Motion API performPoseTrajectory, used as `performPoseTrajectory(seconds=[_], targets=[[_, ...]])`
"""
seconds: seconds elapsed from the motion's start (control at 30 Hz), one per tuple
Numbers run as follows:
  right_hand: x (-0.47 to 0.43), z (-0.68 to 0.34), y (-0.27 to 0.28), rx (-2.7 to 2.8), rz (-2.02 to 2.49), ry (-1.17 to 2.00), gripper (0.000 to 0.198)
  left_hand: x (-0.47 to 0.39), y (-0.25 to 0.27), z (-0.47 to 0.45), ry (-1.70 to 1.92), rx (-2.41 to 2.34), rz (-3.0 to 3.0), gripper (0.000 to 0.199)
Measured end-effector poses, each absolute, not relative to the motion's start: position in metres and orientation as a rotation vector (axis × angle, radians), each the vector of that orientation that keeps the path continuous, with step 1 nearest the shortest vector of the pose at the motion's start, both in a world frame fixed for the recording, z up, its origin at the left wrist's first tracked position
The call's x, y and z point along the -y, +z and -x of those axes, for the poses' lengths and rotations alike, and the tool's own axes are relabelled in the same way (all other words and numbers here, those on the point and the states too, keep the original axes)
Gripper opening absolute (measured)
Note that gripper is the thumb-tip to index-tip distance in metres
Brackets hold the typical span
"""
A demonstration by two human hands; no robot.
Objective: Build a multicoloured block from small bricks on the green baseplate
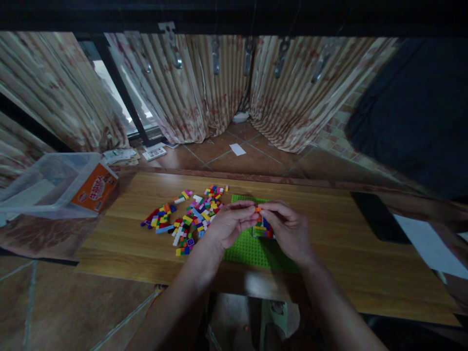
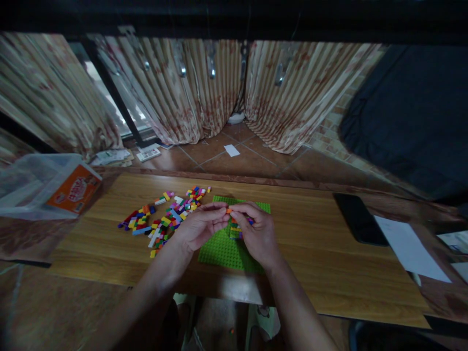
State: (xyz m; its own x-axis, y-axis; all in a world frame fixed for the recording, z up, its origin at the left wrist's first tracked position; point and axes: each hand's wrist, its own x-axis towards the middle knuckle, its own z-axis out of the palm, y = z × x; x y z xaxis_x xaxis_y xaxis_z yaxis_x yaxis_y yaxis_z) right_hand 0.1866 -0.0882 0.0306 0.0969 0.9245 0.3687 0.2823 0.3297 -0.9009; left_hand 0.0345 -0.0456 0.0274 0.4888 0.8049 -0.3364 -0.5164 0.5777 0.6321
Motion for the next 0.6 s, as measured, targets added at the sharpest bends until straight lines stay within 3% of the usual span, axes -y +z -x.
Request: performPoseTrajectory(seconds=[0.6], targets=[[0.09, -0.189, 0.027, 1.601, 1.248, 0.538, 0.014, 0.049, 0.035, -0.038, 0.92, -0.76, -0.509, 0.023]])
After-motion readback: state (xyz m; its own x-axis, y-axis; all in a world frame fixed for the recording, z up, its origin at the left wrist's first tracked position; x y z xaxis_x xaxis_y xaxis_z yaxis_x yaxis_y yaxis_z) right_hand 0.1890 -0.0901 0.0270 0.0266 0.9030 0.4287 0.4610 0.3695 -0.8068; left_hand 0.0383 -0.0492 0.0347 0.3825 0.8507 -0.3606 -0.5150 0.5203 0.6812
